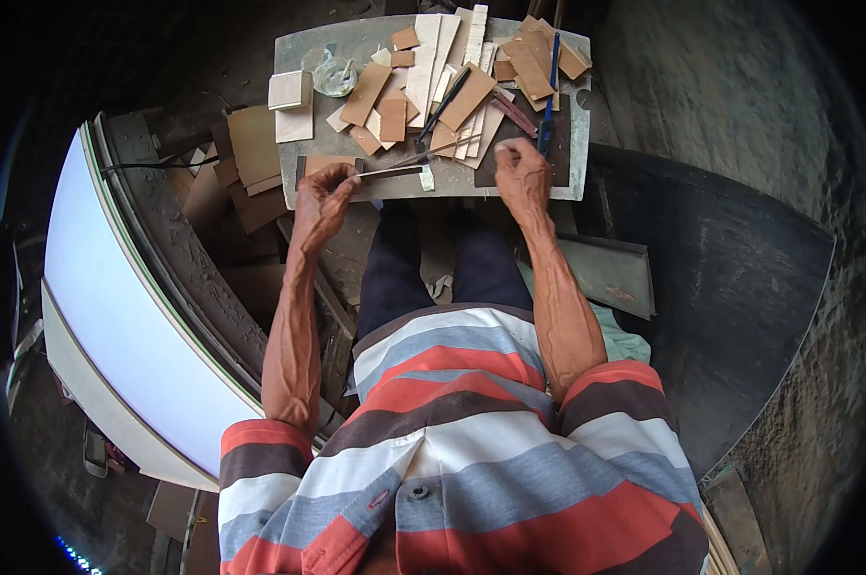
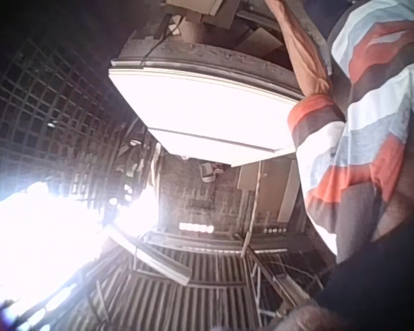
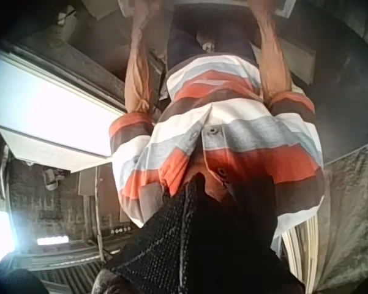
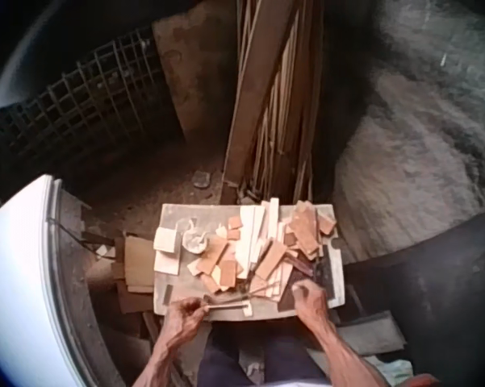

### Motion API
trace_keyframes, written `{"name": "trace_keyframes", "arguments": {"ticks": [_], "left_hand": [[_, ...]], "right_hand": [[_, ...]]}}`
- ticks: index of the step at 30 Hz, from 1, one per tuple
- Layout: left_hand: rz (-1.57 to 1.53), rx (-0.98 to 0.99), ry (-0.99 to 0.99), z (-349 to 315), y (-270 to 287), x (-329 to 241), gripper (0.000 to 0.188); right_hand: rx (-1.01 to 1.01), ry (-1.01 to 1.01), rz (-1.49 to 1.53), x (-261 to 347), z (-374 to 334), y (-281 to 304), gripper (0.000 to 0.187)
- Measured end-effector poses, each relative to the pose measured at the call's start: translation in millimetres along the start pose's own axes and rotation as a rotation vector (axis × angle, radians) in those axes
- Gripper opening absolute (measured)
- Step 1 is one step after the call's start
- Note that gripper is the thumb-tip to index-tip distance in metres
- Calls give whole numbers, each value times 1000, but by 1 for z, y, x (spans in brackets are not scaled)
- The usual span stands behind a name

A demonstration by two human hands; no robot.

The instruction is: The person assembles small wooden frames by hand. They pick up small rectangular wooden pieces, align them, and use a blue utility knife to trim or adjust the edges. The person then fits the pieces together to form a small frame structure and places the completed unit on a nearby stack.

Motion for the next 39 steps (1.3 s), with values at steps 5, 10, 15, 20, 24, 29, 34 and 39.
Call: {"name": "trace_keyframes", "arguments": {"ticks": [5, 10, 15, 20, 24, 29, 34, 39], "left_hand": [[-224, 73, 105, -18, -51, -1, 9], [-335, 22, 233, -34, -73, -25, 7], [-283, 74, 137, -31, -86, -20, 8], [-579, -60, 308, -47, -115, -39, 17], [-657, 18, 364, -54, -136, -41, 20], [-613, -181, 361, -52, -135, -30, 19], [-505, -240, 385, -48, -112, -24, 19], [-407, -314, 348, -42, -80, -15, 20]], "right_hand": [[-123, 53, -82, -32, 27, 25, 17], [182, 279, 154, 16, 19, 29, 25], [719, 228, 51, 37, -4, 41, 28], [683, -148, 523, 21, -30, 34, 28], [682, -276, 679, 15, -42, 30, 30], [431, -11, 206, -20, -17, 36, 27], [-47, 28, -148, -65, 25, 30, 42], [70, -44, -398, -62, 35, 16, 54]]}}
Point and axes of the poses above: each hand's wrist, its own z-axis towards the middle knuckle, its own y-axis out of the back of the hand, x = y × z, the point moved 1 cm from there along z, towards the middle knuckle, and after that the axes turned 14 degrees about -x, right-handed, at the moved point
